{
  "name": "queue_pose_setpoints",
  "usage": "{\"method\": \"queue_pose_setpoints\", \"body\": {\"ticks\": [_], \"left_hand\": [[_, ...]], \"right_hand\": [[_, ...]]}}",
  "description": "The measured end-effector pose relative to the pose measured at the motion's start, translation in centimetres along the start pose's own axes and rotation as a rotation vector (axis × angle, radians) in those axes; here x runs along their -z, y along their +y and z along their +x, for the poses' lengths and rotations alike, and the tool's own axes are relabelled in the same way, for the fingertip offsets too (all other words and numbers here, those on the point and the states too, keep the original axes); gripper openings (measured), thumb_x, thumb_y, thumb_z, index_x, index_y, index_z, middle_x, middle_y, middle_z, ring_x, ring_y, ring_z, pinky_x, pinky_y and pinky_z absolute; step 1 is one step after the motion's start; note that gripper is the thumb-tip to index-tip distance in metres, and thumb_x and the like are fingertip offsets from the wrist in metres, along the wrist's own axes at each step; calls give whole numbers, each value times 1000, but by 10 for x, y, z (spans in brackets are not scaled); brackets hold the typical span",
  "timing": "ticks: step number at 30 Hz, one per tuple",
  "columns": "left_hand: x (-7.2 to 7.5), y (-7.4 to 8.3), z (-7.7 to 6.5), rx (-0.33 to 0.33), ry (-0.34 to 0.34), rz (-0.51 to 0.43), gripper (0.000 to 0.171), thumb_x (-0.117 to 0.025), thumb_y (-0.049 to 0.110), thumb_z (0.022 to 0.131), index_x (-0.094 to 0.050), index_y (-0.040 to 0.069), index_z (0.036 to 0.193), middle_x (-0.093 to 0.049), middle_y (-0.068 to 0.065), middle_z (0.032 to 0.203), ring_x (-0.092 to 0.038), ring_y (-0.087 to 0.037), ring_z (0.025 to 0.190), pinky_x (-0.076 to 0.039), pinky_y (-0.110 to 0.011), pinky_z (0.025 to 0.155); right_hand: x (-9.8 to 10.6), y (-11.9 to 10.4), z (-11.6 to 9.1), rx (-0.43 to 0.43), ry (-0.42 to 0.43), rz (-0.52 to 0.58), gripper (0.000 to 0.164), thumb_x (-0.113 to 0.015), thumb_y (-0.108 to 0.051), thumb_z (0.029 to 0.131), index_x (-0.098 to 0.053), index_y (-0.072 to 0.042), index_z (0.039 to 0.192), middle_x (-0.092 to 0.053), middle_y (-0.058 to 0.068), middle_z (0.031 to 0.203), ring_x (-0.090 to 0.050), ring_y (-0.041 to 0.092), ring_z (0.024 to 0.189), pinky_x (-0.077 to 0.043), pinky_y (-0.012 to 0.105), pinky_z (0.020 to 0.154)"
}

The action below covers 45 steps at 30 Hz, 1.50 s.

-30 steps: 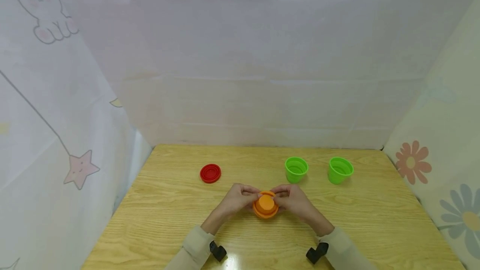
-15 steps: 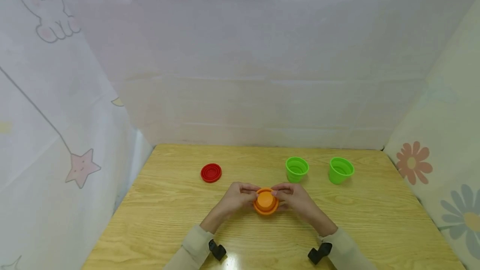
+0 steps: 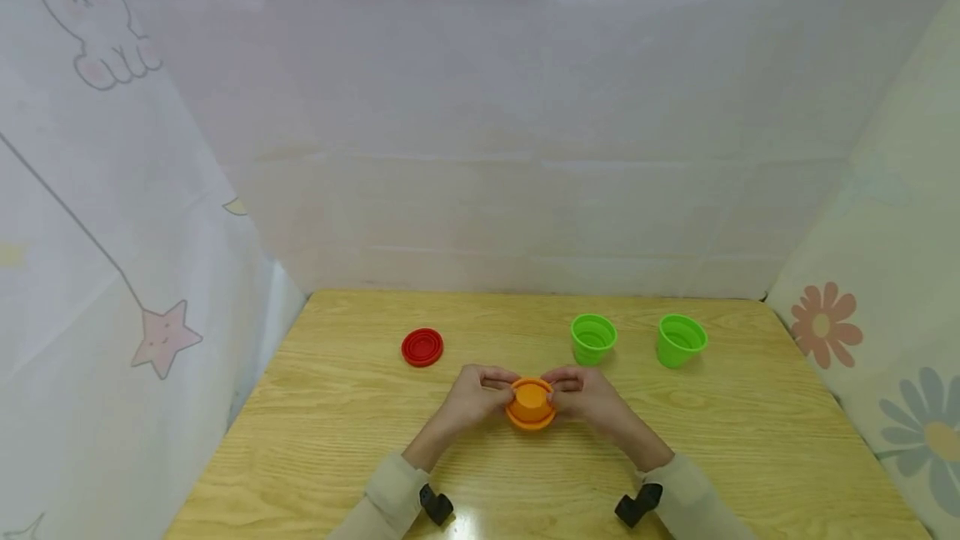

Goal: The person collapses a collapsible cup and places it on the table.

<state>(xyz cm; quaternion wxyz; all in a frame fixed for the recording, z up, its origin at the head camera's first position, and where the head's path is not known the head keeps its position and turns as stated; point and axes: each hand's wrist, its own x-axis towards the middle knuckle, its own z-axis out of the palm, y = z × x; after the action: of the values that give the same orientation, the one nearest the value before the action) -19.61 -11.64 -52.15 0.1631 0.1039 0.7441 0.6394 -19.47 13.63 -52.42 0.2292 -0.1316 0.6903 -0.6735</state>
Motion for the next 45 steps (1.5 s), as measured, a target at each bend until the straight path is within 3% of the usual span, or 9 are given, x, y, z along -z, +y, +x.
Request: {"method": "queue_pose_setpoints", "body": {"ticks": [4,11,17,22,27,32,39,45], "left_hand": [[-1,0,-1,-13,-15,27,30,-67,6,100,-71,-5,126,-76,-20,119,-75,-16,98,-67,-33,83],[2,-4,2,32,-80,-82,42,-69,9,100,-64,-5,138,-70,-22,136,-73,-17,109,-65,-34,93],[1,-4,5,7,19,-45,39,-66,2,96,-65,-8,134,-72,-24,128,-73,-16,103,-65,-31,85],[-3,-2,2,7,50,-43,39,-65,0,96,-65,-10,134,-73,-24,123,-73,-16,101,-66,-33,85],[-3,2,0,7,8,-35,36,-61,2,101,-64,-11,134,-70,-27,129,-73,-16,104,-66,-36,91],[3,4,3,36,-44,-26,36,-63,19,106,-69,-6,131,-73,-22,129,-74,-15,103,-64,-47,97],[9,6,4,17,-111,116,30,-73,29,101,-79,5,118,-80,-13,115,-73,-8,92,-66,-34,85],[11,0,7,34,-150,92,26,-74,25,100,-80,5,116,-81,-11,108,-73,-7,84,-66,-30,77]], "right_hand": [[-5,4,2,-8,48,-47,45,-65,-5,97,-56,13,137,-72,19,121,-74,17,99,-68,40,84],[-3,2,4,-39,153,-62,41,-67,-9,100,-59,8,137,-72,18,120,-71,17,100,-67,41,84],[-1,-2,3,-31,81,-38,57,-73,-21,100,-52,4,147,-67,22,135,-72,18,106,-64,45,95],[-4,-1,4,-25,83,-49,59,-76,-15,97,-52,4,147,-68,20,130,-72,18,102,-65,41,91],[-7,-1,6,-25,126,-78,55,-77,-10,94,-56,5,143,-69,19,126,-69,15,101,-66,34,83],[-1,-2,5,-30,97,-107,49,-75,-13,97,-60,3,141,-72,18,127,-71,16,102,-66,37,86],[5,-1,4,-15,-19,-110,44,-71,-12,99,-63,3,140,-76,15,123,-74,15,101,-66,35,84],[5,-1,4,-13,-74,-94,47,-71,-14,100,-60,4,142,-75,14,124,-74,14,102,-65,30,84]]}}
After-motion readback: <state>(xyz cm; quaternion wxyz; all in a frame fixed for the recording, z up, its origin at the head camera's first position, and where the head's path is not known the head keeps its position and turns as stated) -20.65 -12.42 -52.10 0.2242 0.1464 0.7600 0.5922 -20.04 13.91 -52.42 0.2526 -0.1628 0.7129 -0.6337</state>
